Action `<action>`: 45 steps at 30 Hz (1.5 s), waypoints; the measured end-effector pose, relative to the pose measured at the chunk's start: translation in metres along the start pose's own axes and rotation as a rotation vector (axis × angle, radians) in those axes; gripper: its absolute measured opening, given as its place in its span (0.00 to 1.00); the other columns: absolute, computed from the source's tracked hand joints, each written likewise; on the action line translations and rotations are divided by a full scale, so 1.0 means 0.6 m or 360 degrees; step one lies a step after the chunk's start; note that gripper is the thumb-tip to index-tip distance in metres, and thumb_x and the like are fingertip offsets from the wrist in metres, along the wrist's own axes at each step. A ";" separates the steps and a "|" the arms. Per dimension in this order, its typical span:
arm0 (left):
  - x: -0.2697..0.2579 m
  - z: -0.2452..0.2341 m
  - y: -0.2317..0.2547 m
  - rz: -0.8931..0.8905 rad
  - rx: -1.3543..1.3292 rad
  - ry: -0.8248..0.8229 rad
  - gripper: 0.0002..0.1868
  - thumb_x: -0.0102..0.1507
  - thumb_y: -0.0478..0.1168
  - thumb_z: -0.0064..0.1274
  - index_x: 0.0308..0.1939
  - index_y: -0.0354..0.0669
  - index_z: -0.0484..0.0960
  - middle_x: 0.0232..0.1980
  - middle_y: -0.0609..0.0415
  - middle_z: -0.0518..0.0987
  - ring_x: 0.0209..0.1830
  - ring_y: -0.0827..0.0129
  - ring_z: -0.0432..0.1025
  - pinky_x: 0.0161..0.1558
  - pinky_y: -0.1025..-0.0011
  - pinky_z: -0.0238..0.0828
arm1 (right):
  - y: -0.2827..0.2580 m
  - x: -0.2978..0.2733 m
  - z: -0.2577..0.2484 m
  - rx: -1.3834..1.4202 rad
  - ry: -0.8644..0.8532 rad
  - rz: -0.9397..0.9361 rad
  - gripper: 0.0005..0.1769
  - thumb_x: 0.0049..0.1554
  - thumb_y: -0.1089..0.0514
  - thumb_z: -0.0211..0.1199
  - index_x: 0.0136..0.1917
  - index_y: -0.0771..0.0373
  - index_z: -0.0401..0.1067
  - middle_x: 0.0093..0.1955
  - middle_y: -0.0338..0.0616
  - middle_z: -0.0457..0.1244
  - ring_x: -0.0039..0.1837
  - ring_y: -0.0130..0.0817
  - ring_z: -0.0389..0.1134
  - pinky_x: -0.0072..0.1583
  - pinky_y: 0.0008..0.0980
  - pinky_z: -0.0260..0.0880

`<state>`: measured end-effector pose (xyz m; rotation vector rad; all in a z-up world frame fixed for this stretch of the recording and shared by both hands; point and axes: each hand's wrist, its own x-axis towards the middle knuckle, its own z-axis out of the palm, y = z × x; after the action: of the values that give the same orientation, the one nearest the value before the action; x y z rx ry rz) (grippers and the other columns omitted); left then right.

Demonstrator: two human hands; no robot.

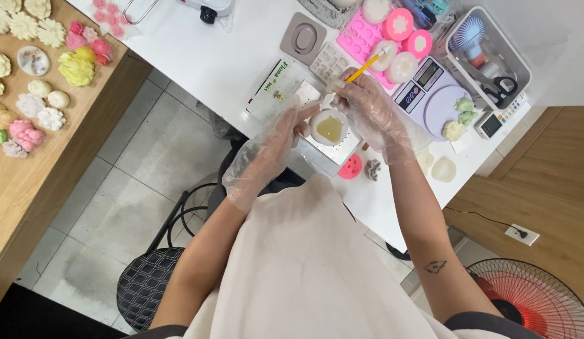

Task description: Mixing and pouring wax into molds, using a heat gun to melt remaining wax in the pot.

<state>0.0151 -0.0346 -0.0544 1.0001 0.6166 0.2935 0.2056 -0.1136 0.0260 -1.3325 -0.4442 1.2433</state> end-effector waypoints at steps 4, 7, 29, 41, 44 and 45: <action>0.010 -0.008 -0.001 -0.0028 0.0021 -0.0038 0.39 0.71 0.67 0.27 0.66 0.45 0.81 0.33 0.66 0.60 0.33 0.77 0.51 0.37 0.78 0.49 | -0.018 0.005 0.018 -0.0040 0.0039 0.0046 0.09 0.60 0.53 0.66 0.47 0.58 0.69 0.43 0.33 0.59 0.47 0.23 0.58 0.51 0.25 0.59; 0.020 -0.019 0.014 -0.0071 -0.0030 -0.0049 0.42 0.70 0.68 0.24 0.68 0.44 0.79 0.31 0.65 0.61 0.30 0.77 0.51 0.34 0.78 0.49 | -0.028 0.022 0.026 -0.0034 0.0001 0.0013 0.10 0.60 0.53 0.65 0.49 0.59 0.69 0.44 0.31 0.59 0.48 0.22 0.58 0.52 0.25 0.61; 0.249 -0.317 0.244 -0.0145 -0.0975 -0.0084 0.47 0.67 0.75 0.24 0.61 0.39 0.81 0.30 0.63 0.69 0.23 0.78 0.60 0.25 0.83 0.57 | -0.048 0.417 0.205 -0.0257 0.0084 -0.0454 0.15 0.60 0.47 0.66 0.50 0.60 0.72 0.41 0.35 0.65 0.41 0.22 0.61 0.44 0.24 0.63; 0.243 -0.371 0.170 -0.0092 -0.0639 -0.0030 0.43 0.70 0.69 0.25 0.61 0.41 0.83 0.29 0.67 0.68 0.23 0.81 0.56 0.26 0.83 0.55 | -0.062 0.404 0.131 -0.0576 0.0196 -0.0659 0.17 0.62 0.46 0.65 0.54 0.61 0.71 0.44 0.33 0.67 0.43 0.21 0.64 0.46 0.23 0.66; 0.165 -0.299 0.185 -0.0076 -0.0364 0.0050 0.37 0.71 0.64 0.31 0.63 0.42 0.82 0.31 0.67 0.69 0.26 0.82 0.56 0.30 0.82 0.55 | -0.173 0.224 0.160 -0.0474 0.0214 -0.0500 0.14 0.63 0.49 0.65 0.55 0.59 0.70 0.48 0.31 0.65 0.52 0.19 0.66 0.58 0.22 0.68; 0.144 -0.276 0.163 -0.0132 -0.0362 0.0016 0.37 0.71 0.64 0.31 0.63 0.42 0.82 0.31 0.67 0.69 0.26 0.82 0.56 0.30 0.82 0.55 | -0.172 0.183 0.141 -0.0463 0.0272 -0.0469 0.14 0.63 0.49 0.65 0.55 0.59 0.70 0.48 0.31 0.65 0.52 0.19 0.66 0.58 0.22 0.68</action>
<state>-0.0121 0.1742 -0.0658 0.7531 0.6177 0.2886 0.2162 0.0433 0.0974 -1.5402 -0.6917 0.8353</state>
